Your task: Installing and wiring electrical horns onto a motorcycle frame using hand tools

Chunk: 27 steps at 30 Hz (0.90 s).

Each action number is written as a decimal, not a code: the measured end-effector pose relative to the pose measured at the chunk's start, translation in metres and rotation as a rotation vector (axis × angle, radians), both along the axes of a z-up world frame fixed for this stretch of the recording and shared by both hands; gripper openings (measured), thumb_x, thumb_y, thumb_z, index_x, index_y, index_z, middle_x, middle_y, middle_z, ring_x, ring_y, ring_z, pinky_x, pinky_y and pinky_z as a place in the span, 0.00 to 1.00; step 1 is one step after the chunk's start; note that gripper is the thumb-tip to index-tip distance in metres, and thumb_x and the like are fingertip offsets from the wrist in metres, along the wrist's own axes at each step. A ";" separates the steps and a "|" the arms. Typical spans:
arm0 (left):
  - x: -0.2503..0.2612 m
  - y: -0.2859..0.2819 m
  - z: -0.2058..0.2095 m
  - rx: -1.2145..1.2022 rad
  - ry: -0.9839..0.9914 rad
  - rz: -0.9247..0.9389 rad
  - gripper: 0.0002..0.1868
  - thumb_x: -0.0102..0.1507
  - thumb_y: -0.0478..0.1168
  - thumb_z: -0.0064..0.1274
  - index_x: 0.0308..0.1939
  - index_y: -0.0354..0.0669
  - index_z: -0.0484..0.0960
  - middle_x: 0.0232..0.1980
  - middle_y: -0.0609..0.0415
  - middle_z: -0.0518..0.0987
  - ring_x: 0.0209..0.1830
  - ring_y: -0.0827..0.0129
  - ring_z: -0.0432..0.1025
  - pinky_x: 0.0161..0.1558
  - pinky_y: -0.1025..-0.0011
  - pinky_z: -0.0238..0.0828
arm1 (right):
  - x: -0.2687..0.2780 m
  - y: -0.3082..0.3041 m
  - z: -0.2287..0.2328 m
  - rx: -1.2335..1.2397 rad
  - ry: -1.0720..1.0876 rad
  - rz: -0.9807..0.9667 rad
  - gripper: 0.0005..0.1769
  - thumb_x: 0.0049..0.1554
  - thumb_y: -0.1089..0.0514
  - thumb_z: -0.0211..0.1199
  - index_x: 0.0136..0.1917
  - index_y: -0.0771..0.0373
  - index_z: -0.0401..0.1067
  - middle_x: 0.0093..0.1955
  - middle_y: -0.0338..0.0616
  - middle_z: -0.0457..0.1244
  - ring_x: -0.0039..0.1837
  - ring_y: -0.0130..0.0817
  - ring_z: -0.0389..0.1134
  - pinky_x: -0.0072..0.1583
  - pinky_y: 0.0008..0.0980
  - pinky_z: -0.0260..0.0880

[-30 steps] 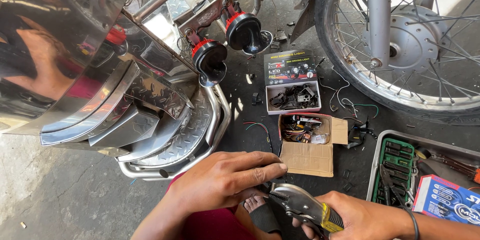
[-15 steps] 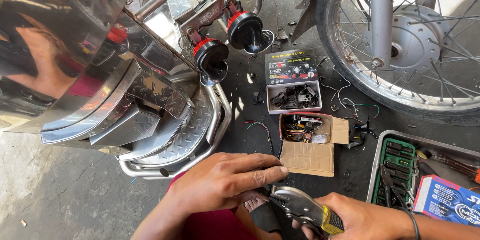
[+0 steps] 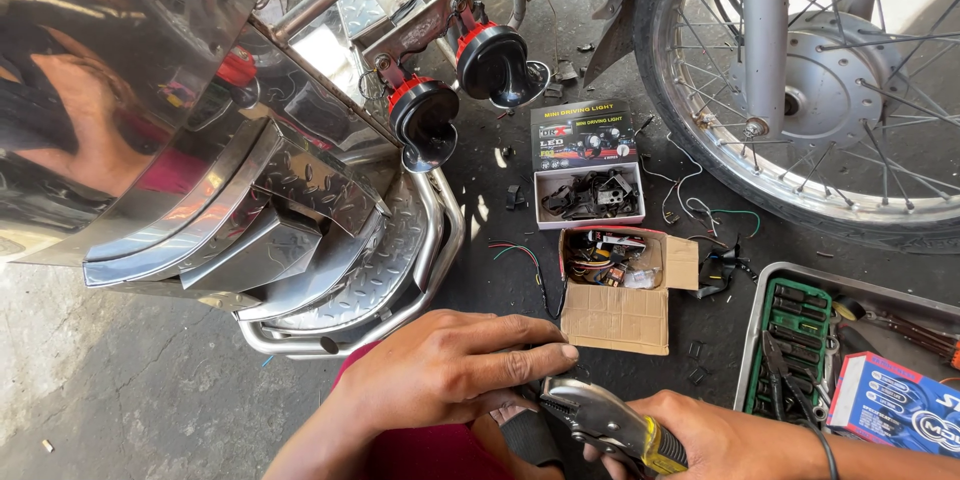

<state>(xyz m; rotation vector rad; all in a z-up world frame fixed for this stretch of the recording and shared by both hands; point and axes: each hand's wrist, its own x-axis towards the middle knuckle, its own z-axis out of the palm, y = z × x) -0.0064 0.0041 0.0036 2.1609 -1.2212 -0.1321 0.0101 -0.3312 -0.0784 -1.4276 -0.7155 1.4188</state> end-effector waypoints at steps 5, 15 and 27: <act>-0.002 -0.001 0.002 -0.011 0.022 0.006 0.24 0.82 0.50 0.41 0.79 0.43 0.72 0.75 0.38 0.78 0.61 0.43 0.84 0.49 0.53 0.81 | 0.000 -0.002 -0.001 0.046 -0.043 0.016 0.23 0.65 0.42 0.72 0.66 0.56 0.80 0.50 0.29 0.73 0.53 0.19 0.73 0.58 0.23 0.75; 0.000 0.001 -0.001 -0.001 0.035 -0.010 0.25 0.82 0.48 0.44 0.80 0.42 0.70 0.75 0.38 0.77 0.64 0.42 0.83 0.47 0.52 0.80 | -0.004 0.000 -0.005 0.069 -0.020 0.010 0.17 0.67 0.45 0.71 0.63 0.54 0.80 0.54 0.28 0.72 0.54 0.18 0.70 0.59 0.23 0.73; 0.006 -0.006 -0.004 0.256 -0.398 0.018 0.08 0.78 0.47 0.52 0.53 0.49 0.79 0.76 0.38 0.75 0.70 0.45 0.75 0.60 0.52 0.73 | -0.021 -0.028 -0.052 0.131 0.141 -0.062 0.29 0.65 0.44 0.75 0.70 0.59 0.69 0.70 0.39 0.75 0.66 0.21 0.76 0.69 0.27 0.78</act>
